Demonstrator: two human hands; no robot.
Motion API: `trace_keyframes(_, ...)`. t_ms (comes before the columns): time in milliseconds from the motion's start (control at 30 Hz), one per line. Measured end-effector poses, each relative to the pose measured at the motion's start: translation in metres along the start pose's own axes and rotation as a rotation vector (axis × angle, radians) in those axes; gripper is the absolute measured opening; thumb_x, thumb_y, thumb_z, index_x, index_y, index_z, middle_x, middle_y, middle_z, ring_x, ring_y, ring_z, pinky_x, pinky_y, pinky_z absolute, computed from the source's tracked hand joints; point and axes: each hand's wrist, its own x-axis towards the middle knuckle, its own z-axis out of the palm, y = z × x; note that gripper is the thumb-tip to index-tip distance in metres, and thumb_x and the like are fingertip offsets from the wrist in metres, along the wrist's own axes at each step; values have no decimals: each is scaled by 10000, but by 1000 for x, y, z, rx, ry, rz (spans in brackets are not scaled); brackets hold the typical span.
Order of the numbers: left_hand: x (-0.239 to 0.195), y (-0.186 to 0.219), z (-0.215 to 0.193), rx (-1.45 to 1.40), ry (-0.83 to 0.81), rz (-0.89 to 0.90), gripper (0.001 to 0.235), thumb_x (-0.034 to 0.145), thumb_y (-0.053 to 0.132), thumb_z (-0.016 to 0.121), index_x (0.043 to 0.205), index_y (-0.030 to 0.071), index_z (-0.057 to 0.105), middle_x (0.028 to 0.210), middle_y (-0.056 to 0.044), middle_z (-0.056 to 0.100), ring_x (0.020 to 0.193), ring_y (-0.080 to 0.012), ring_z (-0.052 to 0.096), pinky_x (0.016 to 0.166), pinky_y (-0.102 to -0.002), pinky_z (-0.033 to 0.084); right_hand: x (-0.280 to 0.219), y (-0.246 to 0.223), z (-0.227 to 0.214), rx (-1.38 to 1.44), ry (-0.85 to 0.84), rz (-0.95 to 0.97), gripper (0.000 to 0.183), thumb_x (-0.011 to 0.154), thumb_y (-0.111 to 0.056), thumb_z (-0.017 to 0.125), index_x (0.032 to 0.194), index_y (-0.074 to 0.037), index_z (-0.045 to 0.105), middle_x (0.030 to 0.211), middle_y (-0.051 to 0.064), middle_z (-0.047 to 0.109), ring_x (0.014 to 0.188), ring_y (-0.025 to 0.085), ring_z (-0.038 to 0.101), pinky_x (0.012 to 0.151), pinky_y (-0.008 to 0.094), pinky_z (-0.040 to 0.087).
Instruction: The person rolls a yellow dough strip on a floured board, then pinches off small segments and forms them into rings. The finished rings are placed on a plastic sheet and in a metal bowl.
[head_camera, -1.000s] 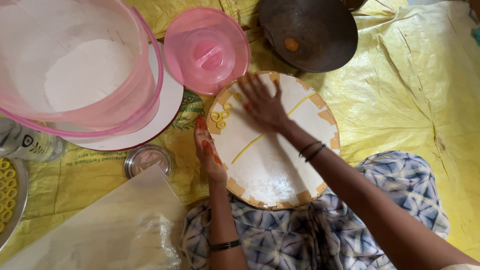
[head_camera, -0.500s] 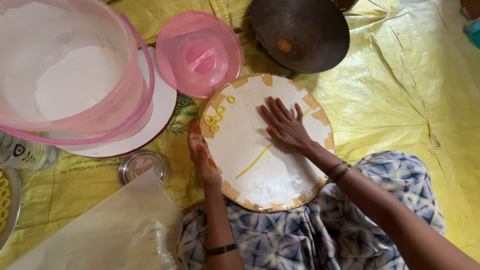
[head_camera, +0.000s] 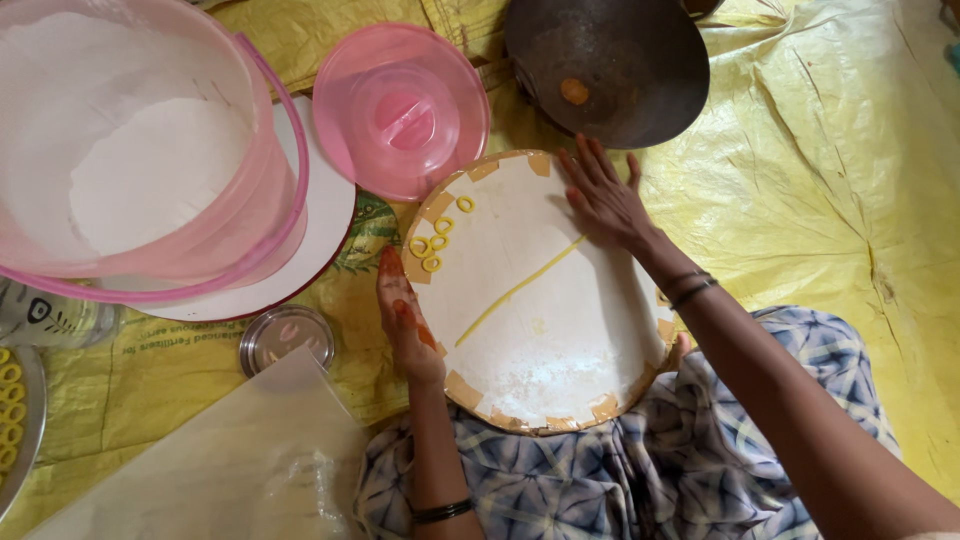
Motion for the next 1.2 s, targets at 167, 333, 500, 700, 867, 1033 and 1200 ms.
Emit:
trace_keyframes(167,0,0,1,20,-12,28,825,1090,483,455,1634,-69,173,1732,-191,210,1635,-303,170,1334,-448,118,-60,14,1,64,7,27,708,1030,-564,66,1649,-232,153,1736,50,25,1599,233,3,1221,593,-110)
trace_keyframes(333,0,-2,0,-2,-19,35,822,1087,474,470,1631,-74,187,1725,-199,221,1624,-306,190,1333,-453,139,-44,18,7,43,21,28,728,1026,-597,56,1652,-240,163,1740,44,38,1599,224,18,1224,596,-115)
trace_keyframes(500,2,0,0,-18,-22,28,844,1070,496,485,1625,-70,192,1719,-203,221,1610,-304,203,1320,-447,141,3,11,3,109,38,34,733,1015,-619,79,1655,-268,143,1741,25,39,1600,213,20,1219,596,-116)
trace_keyframes(700,2,-1,-1,32,-16,32,834,1077,503,467,1628,-62,196,1723,-202,223,1613,-307,204,1318,-448,143,1,-39,-1,53,46,-99,693,1048,-594,130,1664,-278,134,1748,44,13,1612,253,24,1218,640,-87)
trace_keyframes(867,1,-5,-3,18,-1,29,808,1089,484,447,1629,-59,189,1724,-197,219,1611,-306,209,1310,-448,151,-24,-98,6,27,-20,-189,667,1050,-564,135,1656,-287,164,1735,69,17,1592,283,28,1211,640,-53)
trace_keyframes(1033,2,-9,-5,-21,-7,49,787,1103,458,454,1630,-60,183,1724,-199,219,1617,-301,200,1320,-446,144,-59,-104,1,41,4,-209,684,1038,-575,143,1654,-278,185,1740,78,59,1598,285,49,1215,646,-43)
trace_keyframes(1200,1,-12,-3,-42,11,27,802,1098,464,454,1632,-67,179,1728,-203,218,1616,-302,200,1323,-449,147,-65,-98,4,43,-10,-196,682,1039,-564,136,1649,-265,198,1742,90,57,1605,292,52,1207,655,-43)
